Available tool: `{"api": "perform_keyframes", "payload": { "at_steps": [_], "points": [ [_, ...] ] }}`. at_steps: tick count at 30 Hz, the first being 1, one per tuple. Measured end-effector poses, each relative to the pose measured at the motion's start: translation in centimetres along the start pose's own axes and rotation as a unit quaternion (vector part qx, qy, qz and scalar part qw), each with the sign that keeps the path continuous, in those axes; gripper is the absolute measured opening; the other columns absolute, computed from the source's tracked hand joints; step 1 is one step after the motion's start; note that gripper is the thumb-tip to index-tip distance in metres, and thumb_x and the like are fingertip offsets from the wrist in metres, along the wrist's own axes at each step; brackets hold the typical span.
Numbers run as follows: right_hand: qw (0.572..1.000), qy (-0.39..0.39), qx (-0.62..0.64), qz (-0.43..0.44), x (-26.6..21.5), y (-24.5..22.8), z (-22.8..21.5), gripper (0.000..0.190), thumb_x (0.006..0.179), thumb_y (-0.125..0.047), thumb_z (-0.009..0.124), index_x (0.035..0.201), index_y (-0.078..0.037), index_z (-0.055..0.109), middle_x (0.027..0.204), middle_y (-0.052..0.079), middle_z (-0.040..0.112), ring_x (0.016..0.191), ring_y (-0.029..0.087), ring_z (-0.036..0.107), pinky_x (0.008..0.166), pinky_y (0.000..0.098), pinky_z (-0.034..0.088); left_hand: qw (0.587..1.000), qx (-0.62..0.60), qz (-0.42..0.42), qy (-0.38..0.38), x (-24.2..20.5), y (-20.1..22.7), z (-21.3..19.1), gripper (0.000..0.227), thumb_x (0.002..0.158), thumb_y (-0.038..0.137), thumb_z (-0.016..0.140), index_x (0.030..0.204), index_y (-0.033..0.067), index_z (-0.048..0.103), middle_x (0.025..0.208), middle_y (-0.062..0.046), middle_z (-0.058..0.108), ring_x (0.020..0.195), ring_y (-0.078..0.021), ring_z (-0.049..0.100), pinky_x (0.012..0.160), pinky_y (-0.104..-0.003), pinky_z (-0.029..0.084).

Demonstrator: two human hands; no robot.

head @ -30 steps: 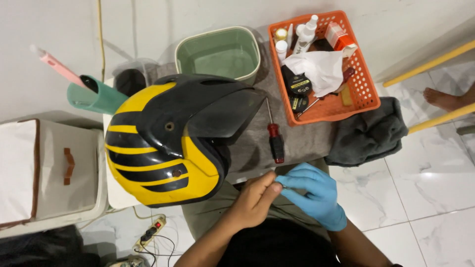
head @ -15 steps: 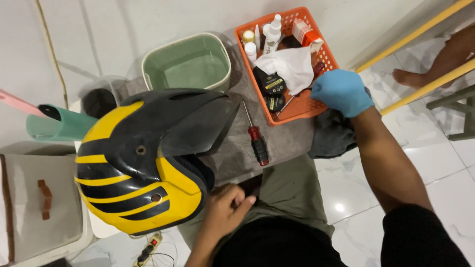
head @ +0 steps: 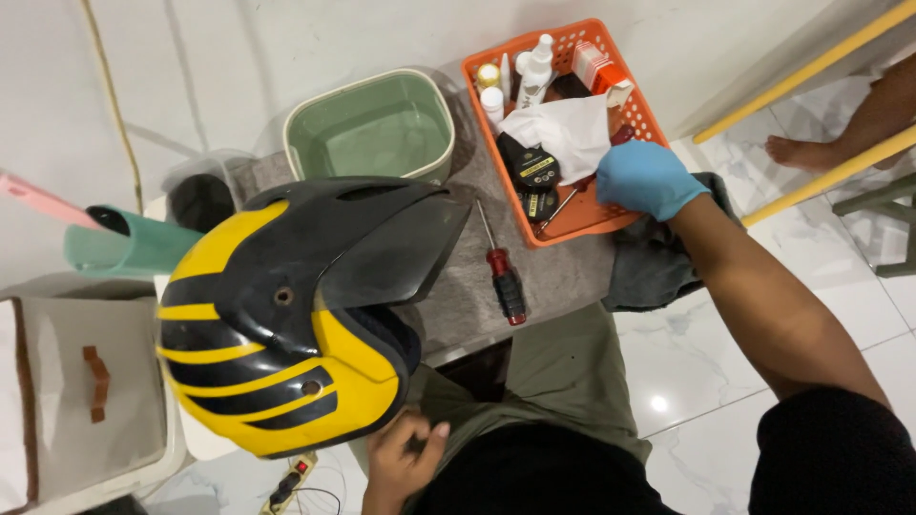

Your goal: The person uses a screwdriver to remove screws from a motorcycle helmet, detaches the plastic visor, and pulls out the interior fabric padding by hand.

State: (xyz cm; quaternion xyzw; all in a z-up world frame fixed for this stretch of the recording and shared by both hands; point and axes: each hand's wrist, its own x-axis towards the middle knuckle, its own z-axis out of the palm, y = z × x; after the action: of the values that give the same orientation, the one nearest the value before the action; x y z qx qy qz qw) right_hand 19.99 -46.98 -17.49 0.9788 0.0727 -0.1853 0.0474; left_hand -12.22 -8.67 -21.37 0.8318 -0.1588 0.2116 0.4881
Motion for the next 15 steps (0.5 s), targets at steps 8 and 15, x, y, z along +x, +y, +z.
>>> {"api": "perform_keyframes", "payload": {
  "at_steps": [8, 15],
  "points": [
    [0.990, 0.048, 0.126, -0.029, -8.8, -0.5, -5.9, 0.035, 0.092, -0.044, 0.062, 0.114, -0.022, 0.079, 0.116, 0.008, 0.076, 0.103, 0.030, 0.072, 0.096, 0.0396, 0.051, 0.963, 0.222, 0.136, 0.074, -1.5, -0.3, -0.3, 0.018, 0.083, 0.025, 0.078, 0.077, 0.0172, 0.063, 0.078, 0.002, 0.062, 0.065, -0.0161, 0.060, 0.062, -0.030, 0.047],
    [0.907, -0.085, 0.408, -0.063, -18.6, -7.6, -2.7, 0.050, 0.077, -0.029, 0.085, 0.126, -0.027, 0.083, 0.103, -0.010, 0.092, 0.093, 0.001, 0.075, 0.090, 0.0212, 0.060, 0.848, 0.347, 0.204, 0.343, -0.8, 0.8, -5.6, 0.048, 0.073, 0.039, 0.083, 0.091, 0.0201, 0.042, 0.094, 0.001, 0.047, 0.083, -0.0149, 0.045, 0.072, -0.030, 0.040]
  ]
}}
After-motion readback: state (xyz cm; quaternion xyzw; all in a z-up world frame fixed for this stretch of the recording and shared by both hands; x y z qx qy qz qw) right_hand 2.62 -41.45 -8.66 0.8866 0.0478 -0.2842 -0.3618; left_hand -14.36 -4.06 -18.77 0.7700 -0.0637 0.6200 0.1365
